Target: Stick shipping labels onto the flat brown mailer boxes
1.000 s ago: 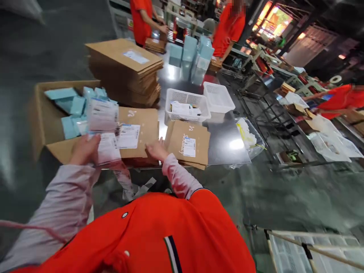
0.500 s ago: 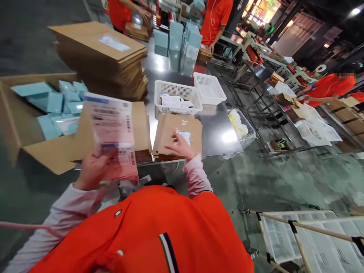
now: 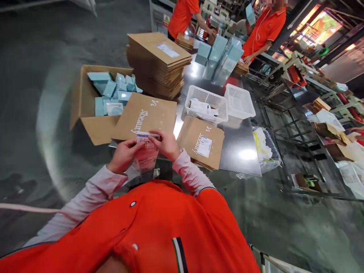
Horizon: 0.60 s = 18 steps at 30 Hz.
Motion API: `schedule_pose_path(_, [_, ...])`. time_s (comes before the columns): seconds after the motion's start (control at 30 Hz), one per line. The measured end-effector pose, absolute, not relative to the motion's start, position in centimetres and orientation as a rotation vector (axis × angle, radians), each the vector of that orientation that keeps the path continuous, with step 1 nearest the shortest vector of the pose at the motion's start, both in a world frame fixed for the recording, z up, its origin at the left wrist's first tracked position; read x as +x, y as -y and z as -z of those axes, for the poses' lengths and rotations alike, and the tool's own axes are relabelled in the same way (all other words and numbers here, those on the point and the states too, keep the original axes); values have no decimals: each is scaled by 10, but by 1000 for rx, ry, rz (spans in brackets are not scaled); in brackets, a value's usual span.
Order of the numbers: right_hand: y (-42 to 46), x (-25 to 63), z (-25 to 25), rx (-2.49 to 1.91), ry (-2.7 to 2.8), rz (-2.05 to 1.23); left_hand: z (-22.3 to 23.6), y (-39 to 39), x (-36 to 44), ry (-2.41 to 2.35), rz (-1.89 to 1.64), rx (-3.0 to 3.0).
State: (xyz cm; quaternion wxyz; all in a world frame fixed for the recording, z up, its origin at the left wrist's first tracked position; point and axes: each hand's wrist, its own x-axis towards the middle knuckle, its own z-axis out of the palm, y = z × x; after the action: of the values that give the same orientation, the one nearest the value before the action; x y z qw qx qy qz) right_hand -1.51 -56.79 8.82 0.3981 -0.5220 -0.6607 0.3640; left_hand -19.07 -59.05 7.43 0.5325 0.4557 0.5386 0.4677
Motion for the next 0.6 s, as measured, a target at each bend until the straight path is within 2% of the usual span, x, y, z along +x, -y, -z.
schedule_pose_path(0.23, [546,-31,-90,-1369,1875,-764,-50,579,-181,-1443,-1308,922])
schedule_pose_path(0.37, [491,-42,-78,-1354,1801,-774,-34,562,-192,-1200,-1082,768])
schedule_pose_path(0.5, [436,-48,-70,-1688,1737,-625,-8,574,-208,-1089,-818,757])
schedule_pose_path(0.6, [413,-49,-64,-1879,1767,-577,10,611,-215,-1126,-762,826])
